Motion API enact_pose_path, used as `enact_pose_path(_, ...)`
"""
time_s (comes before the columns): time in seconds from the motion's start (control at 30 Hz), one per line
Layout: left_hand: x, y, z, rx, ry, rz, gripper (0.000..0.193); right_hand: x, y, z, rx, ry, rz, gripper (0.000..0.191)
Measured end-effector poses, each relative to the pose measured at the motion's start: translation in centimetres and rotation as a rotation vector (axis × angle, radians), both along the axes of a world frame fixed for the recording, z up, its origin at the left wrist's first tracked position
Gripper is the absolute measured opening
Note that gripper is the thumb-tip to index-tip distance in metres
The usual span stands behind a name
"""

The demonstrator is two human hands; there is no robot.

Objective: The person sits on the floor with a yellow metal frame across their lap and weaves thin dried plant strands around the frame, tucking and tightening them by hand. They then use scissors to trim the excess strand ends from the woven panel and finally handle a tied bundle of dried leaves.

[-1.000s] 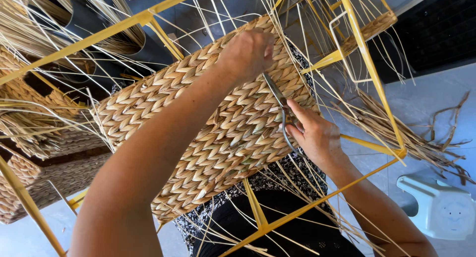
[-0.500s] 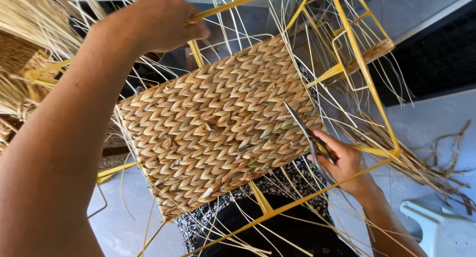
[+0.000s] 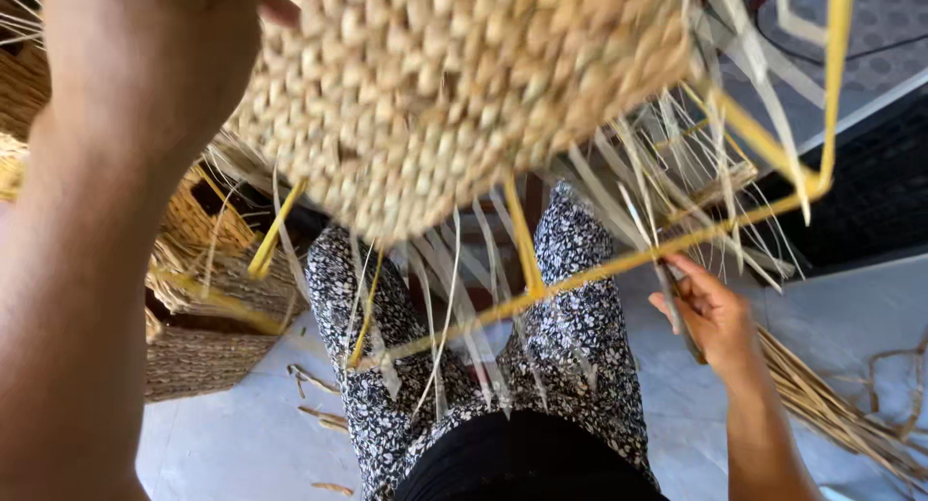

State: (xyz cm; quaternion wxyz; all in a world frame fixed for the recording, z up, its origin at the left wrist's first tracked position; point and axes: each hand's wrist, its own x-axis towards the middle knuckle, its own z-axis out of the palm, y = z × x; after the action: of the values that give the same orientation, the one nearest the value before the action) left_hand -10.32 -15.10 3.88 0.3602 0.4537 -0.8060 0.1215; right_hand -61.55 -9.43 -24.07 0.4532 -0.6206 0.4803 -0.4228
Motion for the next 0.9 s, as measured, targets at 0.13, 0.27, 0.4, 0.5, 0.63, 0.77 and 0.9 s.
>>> enact_pose_path(0.13,0.5,2.6,-1.4,-0.254,0.292,-0.028,0.021,1.5,0.9,1.5,0.097,-0.245,-0.209,0.057)
enact_pose_path(0.27,0.3,2.5,-4.0,-0.461,0.545,-0.187,0.033,5.0,2.2,2.7,-0.027,-0.332,-0.248,0.050)
enact_pose_path(0.4,-0.4,2.1,-5.0,-0.483,0.879,-0.314,0.034,7.9,2.5,3.8,-0.063,-0.375,-0.262,0.050)
enact_pose_path(0.5,-2.2,3.2,-5.5,-0.402,1.091,-0.275,0.030,9.9,3.1,3.8,-0.117,-0.530,-0.197,0.049)
enact_pose_path(0.63,-6.7,6.6,-7.0,-0.187,1.482,-0.385,0.033,12.4,4.8,3.6,-0.175,-0.632,-0.146,0.061)
enact_pose_path(0.77,-10.8,9.5,-8.8,0.001,1.652,-0.410,0.037,13.1,5.1,3.5,-0.216,-0.811,-0.080,0.069)
enact_pose_path(0.9,-13.6,10.4,-11.3,0.172,1.672,-0.395,0.042,13.2,2.7,2.8,-0.050,-0.957,-0.112,0.060)
